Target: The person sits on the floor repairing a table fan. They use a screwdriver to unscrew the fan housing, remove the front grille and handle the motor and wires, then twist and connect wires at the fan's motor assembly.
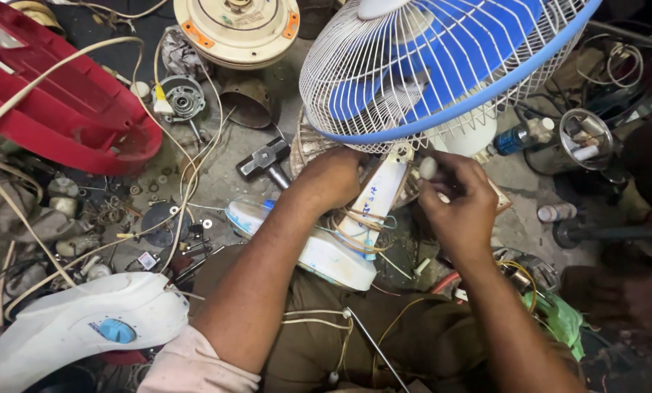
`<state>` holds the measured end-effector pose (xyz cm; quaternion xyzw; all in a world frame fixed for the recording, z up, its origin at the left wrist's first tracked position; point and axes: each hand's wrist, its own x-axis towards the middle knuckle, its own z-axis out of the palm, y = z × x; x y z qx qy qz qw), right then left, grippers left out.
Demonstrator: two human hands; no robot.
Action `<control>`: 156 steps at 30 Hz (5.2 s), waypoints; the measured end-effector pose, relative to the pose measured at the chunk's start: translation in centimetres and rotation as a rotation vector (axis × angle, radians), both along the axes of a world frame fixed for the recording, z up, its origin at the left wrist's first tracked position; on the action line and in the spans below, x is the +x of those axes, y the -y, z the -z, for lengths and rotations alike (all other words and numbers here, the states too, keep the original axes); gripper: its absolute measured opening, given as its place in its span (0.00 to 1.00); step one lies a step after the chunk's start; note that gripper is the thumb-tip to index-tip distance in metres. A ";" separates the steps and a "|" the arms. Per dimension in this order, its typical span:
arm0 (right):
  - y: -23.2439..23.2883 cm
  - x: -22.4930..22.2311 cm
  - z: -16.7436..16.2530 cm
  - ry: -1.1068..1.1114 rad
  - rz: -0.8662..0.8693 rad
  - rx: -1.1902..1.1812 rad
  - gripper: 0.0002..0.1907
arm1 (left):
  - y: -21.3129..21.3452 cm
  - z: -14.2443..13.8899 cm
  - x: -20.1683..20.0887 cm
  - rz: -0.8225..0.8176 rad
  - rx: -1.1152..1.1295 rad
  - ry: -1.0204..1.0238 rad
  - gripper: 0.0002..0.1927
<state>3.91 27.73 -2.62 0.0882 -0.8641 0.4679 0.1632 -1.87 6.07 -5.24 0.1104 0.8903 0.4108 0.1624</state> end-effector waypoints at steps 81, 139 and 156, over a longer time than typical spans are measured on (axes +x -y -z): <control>1.4 -1.4 -0.5 0.047 -0.079 0.355 0.13 | -0.5 -0.7 1.2 -0.085 0.046 -0.100 0.17; 3.2 -2.4 -5.4 0.072 -0.010 0.889 0.19 | -6.9 3.7 2.8 -0.371 0.403 -0.590 0.29; 3.0 -1.5 -4.8 0.034 0.028 1.168 0.26 | -7.5 4.6 1.6 -0.420 0.350 -0.539 0.18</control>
